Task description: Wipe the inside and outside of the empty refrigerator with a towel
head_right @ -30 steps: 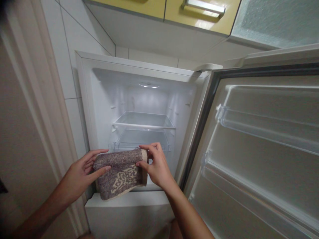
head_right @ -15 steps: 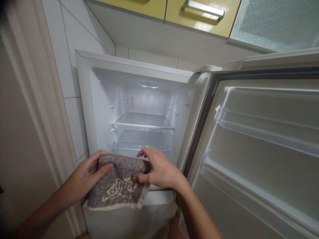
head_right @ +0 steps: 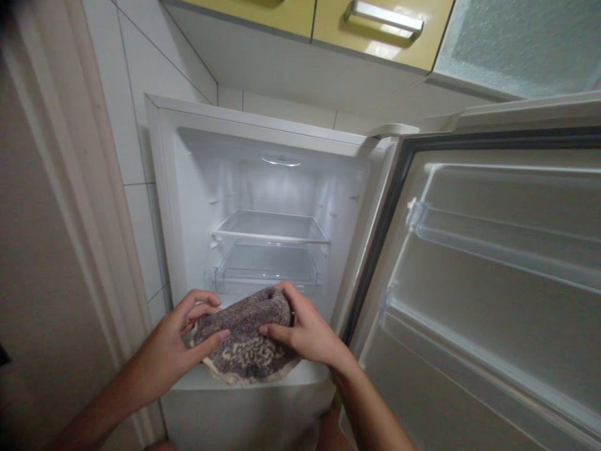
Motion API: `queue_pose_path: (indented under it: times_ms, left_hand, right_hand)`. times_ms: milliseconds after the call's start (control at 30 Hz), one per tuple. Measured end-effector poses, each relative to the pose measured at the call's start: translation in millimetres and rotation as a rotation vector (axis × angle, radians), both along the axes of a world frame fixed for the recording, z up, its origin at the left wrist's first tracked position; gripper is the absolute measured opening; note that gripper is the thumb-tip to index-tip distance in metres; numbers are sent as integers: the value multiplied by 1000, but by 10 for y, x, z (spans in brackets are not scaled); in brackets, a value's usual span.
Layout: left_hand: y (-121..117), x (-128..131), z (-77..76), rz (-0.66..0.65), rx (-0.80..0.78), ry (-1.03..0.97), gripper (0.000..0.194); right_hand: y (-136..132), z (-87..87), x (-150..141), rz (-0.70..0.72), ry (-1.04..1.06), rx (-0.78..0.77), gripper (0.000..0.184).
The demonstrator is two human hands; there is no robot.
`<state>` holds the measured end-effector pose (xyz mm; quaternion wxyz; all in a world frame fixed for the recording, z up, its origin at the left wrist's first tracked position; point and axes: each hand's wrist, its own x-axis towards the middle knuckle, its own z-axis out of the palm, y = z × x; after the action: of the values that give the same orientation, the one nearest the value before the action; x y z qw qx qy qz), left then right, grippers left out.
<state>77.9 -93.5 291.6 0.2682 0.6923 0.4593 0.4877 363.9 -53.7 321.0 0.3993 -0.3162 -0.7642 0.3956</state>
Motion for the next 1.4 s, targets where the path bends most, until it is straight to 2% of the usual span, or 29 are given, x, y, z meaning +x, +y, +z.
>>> queue_pose_path:
  times_ms: [67, 100, 200, 300, 433, 567, 800, 1000, 1133, 1233, 1333, 1400]
  left_hand:
    - [-30, 38, 29, 53, 56, 40, 31]
    - [-43, 49, 44, 69, 76, 55, 30]
    - [-67, 45, 89, 61, 136, 60, 28]
    - [-77, 27, 145, -8, 172, -8, 24]
    - [-83, 34, 201, -66, 147, -114, 31]
    - [-87, 18, 184, -35, 142, -130, 29]
    - [-84, -40, 128, -22, 97, -122, 30]
    - [-93, -10, 147, -8, 69, -162, 40]
    - [-81, -28, 167, -18, -8, -252, 57]
    - [-58, -42, 48, -82, -133, -352, 69]
    - [-72, 54, -228, -205, -362, -503, 74]
    - [-104, 193, -431, -206, -452, -624, 72]
  right_hand:
    - [-50, -33, 20, -16, -37, 136, 70]
    - [-78, -40, 29, -1, -66, 204, 65]
    - [-149, -34, 53, 56, -139, 354, 28]
    - [-181, -16, 82, 74, -130, 381, 14]
    - [-193, 7, 118, 101, -82, 358, 16]
    - [-227, 26, 131, 138, -121, 372, 10]
    - [-221, -34, 143, -84, -320, 448, 9]
    - [-199, -70, 182, -100, -177, 486, 21]
    - [-228, -92, 180, -140, -71, 338, 28]
    - [-265, -74, 132, -169, 77, 160, 41]
    - [-281, -18, 49, -173, 233, 42, 48]
    - [-272, 12, -9, -167, 312, -6, 50]
